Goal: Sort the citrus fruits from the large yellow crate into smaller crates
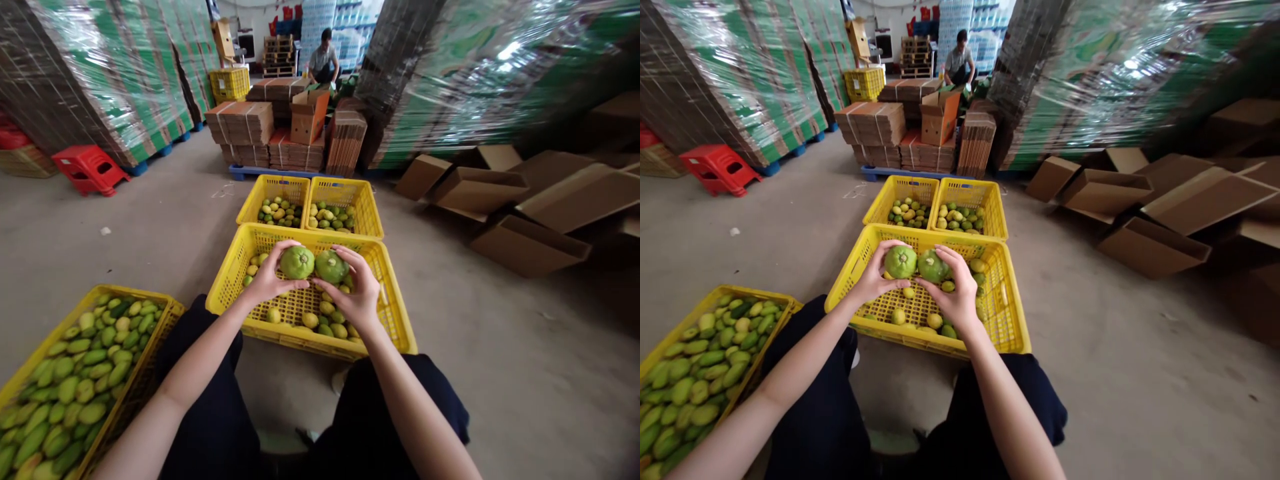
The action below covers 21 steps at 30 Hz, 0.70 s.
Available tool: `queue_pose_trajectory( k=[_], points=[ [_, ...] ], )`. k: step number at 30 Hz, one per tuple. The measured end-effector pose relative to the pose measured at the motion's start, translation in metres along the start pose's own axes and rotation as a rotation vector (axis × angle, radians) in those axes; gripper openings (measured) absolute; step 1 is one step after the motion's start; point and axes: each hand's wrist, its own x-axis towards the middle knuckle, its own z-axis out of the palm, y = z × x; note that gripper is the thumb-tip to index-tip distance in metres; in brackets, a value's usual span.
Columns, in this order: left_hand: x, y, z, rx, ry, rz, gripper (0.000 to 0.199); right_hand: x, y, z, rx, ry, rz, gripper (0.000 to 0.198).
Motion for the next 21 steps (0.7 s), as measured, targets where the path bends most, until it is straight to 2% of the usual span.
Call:
queue_pose_trajectory(
  k=[6, 13, 17, 21],
  points=[
    [0.001, 0.002, -0.001, -0.025, -0.002, -0.015, 0.067, 0.0, 0.001, 0.002, 0.14, -0.005, 0.141, 0.06],
    [0.004, -0.002, -0.004, 0.051, 0.069, 0.044, 0.07, 0.006, -0.003, 0.0, 0.206, 0.04, 0.223, 0.058],
    [0.004, 0.001, -0.003, -0.018, 0.063, -0.035, 0.072, 0.008, -0.01, 0.001, 0.329, 0.052, 0.463, 0.054],
    [0.005, 0.001, 0.0, -0.244, 0.074, -0.206, 0.071, 0.009, -0.008, 0.006, 0.544, 0.116, 0.794, 0.043]
  ],
)
